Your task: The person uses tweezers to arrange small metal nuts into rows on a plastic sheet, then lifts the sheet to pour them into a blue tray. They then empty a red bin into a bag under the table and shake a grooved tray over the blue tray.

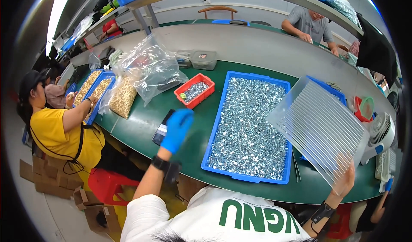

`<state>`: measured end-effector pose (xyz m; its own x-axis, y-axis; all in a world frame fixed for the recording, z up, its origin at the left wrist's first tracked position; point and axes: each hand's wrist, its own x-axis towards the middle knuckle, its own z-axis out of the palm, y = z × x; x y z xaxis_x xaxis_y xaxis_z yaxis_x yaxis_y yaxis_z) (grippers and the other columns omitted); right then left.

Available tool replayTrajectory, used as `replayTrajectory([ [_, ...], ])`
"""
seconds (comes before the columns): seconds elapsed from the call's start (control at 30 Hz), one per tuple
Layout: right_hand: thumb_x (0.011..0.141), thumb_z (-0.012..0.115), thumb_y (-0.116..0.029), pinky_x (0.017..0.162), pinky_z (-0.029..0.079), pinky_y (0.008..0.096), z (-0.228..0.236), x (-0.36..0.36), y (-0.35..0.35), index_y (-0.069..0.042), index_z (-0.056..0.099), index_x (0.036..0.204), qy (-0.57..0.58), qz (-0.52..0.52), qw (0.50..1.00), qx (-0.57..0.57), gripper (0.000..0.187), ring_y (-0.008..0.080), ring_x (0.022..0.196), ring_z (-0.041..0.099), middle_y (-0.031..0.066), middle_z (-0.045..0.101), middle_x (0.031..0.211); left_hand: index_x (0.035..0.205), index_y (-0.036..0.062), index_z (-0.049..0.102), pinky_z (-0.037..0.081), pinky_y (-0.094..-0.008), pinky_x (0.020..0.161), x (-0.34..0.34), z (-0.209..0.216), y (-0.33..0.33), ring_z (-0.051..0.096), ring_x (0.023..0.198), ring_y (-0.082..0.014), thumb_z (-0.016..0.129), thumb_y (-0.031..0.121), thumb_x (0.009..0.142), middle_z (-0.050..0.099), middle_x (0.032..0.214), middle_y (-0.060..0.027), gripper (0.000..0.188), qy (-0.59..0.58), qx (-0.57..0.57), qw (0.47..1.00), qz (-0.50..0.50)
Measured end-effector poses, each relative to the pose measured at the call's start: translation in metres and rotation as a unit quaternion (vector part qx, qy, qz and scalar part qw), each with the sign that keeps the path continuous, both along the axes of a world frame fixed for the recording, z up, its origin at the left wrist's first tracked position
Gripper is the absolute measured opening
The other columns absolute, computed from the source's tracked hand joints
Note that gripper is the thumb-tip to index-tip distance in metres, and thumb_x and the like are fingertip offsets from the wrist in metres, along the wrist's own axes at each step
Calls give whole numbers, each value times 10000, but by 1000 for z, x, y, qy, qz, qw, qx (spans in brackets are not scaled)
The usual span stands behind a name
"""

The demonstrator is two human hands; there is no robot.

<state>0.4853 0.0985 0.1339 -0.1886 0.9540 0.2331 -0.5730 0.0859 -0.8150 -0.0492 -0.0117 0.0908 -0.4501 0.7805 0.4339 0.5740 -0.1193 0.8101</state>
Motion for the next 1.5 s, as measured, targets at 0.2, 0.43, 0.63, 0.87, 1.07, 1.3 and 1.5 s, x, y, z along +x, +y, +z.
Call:
replayTrajectory([
  [0.2,826,476,-169,624,549,289,-8,-37,1,93,353,1250,-19,-14,998,-51,513,258,945,584,232,524,1118,947,89,644,371,-408,922,-125,-9,73,459,1104,-321,628,229,738,529,1153,-125,253,406,-214,872,171],
  [0.43,847,464,-168,580,527,241,-12,-44,-7,76,388,1231,-43,-62,993,-91,461,204,845,609,190,566,1070,899,107,660,310,-452,966,-122,-21,109,418,1144,-328,669,293,678,495,1205,-128,289,447,-383,787,188],
  [0.63,837,470,-158,607,535,254,-16,-31,-2,78,387,1232,-49,-11,996,-77,467,220,874,604,192,567,1072,840,102,655,350,-436,945,-84,0,83,452,1113,-348,695,286,659,488,1205,-159,261,344,-225,904,116],
  [0.87,830,483,-181,673,515,286,-27,-38,0,87,410,1215,-55,-51,992,-97,474,243,916,594,213,542,1124,799,-4,590,432,-399,848,-88,-40,64,508,1015,-321,702,320,712,544,1053,-153,354,156,37,967,198],
  [1.07,845,487,-187,849,445,332,-35,-21,2,81,436,1200,-27,-29,987,-158,448,223,979,561,175,535,1159,719,10,605,498,-346,442,-157,-60,88,587,505,-230,673,411,751,561,577,-115,409,-317,-247,911,95],
  [1.3,858,497,-180,900,409,361,-39,-6,3,76,412,1234,-77,-171,967,-174,463,242,1030,534,173,519,1186,812,0,609,503,-329,442,-138,-48,105,616,545,-246,640,271,771,617,664,-152,276,-387,-226,883,140],
  [1.5,865,486,-163,924,398,365,-29,-23,-7,79,387,1251,-62,-124,976,-166,466,251,1076,508,186,493,1217,834,10,609,492,-341,425,-115,-47,102,613,543,-233,641,205,764,626,694,-142,210,-434,-167,871,158],
])
